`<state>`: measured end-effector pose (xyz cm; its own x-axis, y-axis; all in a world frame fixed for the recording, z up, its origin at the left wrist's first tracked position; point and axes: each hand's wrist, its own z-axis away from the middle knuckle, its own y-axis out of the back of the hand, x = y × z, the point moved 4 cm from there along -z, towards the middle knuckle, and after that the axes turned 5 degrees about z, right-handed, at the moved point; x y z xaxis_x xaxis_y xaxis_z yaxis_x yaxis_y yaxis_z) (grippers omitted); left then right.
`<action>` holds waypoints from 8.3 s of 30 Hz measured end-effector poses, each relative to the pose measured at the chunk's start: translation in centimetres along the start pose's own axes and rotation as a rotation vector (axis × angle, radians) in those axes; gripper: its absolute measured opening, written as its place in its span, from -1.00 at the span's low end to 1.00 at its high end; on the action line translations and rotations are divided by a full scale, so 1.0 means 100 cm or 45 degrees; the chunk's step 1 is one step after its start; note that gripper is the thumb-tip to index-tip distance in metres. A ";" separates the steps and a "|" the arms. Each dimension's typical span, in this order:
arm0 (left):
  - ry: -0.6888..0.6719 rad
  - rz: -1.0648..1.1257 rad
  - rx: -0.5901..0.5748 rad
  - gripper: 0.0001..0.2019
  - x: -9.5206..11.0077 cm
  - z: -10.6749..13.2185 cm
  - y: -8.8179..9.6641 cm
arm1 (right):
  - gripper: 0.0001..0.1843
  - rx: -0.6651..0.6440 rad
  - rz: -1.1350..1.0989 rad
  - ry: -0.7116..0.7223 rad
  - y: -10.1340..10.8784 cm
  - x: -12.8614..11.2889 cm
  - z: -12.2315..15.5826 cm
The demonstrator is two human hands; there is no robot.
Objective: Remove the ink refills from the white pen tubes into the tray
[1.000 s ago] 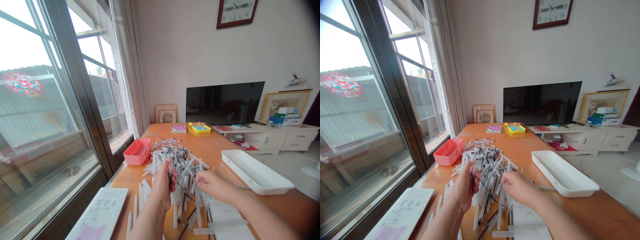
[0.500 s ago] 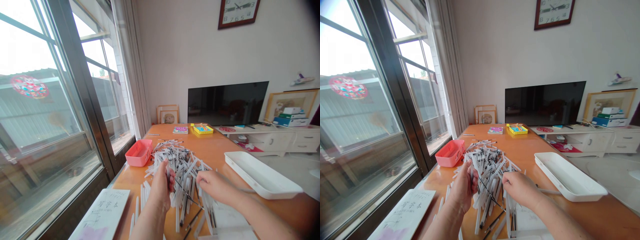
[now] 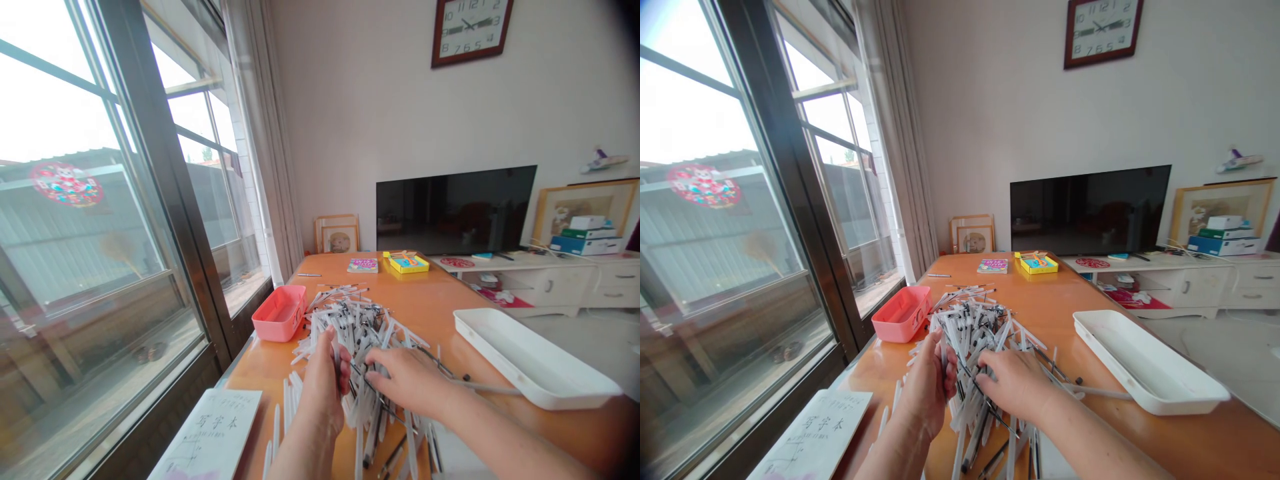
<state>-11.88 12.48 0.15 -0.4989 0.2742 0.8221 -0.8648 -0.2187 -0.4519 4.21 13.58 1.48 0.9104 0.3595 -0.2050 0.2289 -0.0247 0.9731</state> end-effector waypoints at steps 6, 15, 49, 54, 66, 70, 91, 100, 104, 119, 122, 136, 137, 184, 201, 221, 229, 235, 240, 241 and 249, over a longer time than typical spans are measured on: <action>0.000 0.043 -0.050 -0.39 -0.001 0.000 0.000 | -0.80 -0.018 -0.006 -0.039 0.000 0.029 0.009; -0.035 0.013 -0.042 -0.40 -0.003 -0.002 0.001 | -0.75 0.072 0.001 -0.155 0.014 0.024 -0.027; -0.066 0.056 0.042 -0.63 -0.003 -0.005 0.004 | -0.89 -0.312 0.270 -0.082 -0.008 0.011 -0.088; -0.066 0.056 0.051 -0.63 -0.003 -0.004 0.005 | -0.72 -0.440 0.412 -0.083 -0.010 0.005 -0.088; -0.057 0.046 0.050 -0.66 -0.003 -0.003 0.003 | -0.66 -0.494 0.580 -0.040 -0.013 -0.008 -0.093; -0.056 0.029 0.037 -0.65 -0.004 -0.006 0.003 | -0.65 -0.462 0.555 -0.017 -0.013 -0.012 -0.095; -0.133 -0.173 -0.180 -0.60 -0.008 0.012 -0.015 | -0.81 -0.055 -0.868 -0.005 0.036 0.007 -0.019; -0.240 -0.463 -0.314 -0.62 -0.013 0.028 -0.030 | -0.75 0.129 -1.337 -0.060 0.040 0.019 0.031; -0.267 -0.573 -0.326 -0.61 -0.016 0.030 -0.033 | -0.68 0.225 -1.326 -0.104 0.041 0.025 0.037; -0.319 -0.687 -0.375 -0.60 -0.023 0.028 -0.037 | -0.82 0.232 -1.095 0.024 0.043 0.022 0.038; -0.321 -0.694 -0.371 -0.60 -0.023 0.027 -0.037 | -0.83 0.240 -1.057 0.032 0.042 0.023 0.038; -0.351 -0.742 -0.381 -0.61 -0.023 0.024 -0.036 | -0.84 0.283 -0.921 0.029 0.046 0.016 0.040; -0.350 -0.744 -0.379 -0.61 -0.023 0.024 -0.036 | -0.84 0.278 -0.931 0.031 0.046 0.016 0.040; -0.675 -1.222 -0.383 -0.46 -0.028 0.026 -0.032 | -0.52 0.200 -0.613 0.084 0.033 0.023 0.041; -0.622 -1.093 -0.393 -0.46 -0.037 0.016 -0.028 | -0.43 0.070 -0.806 -0.006 0.030 0.028 0.041; -0.533 -1.154 -0.670 -0.73 -0.014 0.042 -0.038 | -0.54 0.263 -0.587 0.070 0.027 0.034 0.035; -1.049 -1.482 -0.482 -0.82 -0.001 0.047 -0.041 | -0.53 0.332 -0.660 0.001 0.029 0.030 0.034; -1.245 -1.478 -0.386 -0.85 0.002 0.049 -0.040 | -0.52 0.397 -0.619 -0.097 0.030 0.026 0.035; -1.114 -1.399 -0.416 -0.89 0.000 0.047 -0.038 | -0.50 0.422 -0.576 -0.039 0.036 0.021 0.040; -1.080 -1.389 -0.443 -0.87 -0.001 0.047 -0.038 | -0.50 0.416 -0.562 -0.018 0.037 0.021 0.040; -1.170 -1.418 -0.431 -0.87 -0.001 0.054 -0.042 | -0.47 0.465 -0.565 -0.036 0.033 0.021 0.038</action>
<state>-7.92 8.34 3.84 0.5113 -0.5519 0.6588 -0.8051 -0.0395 0.5918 8.15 10.69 3.87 0.7075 0.3839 -0.5933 0.6910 -0.1995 0.6948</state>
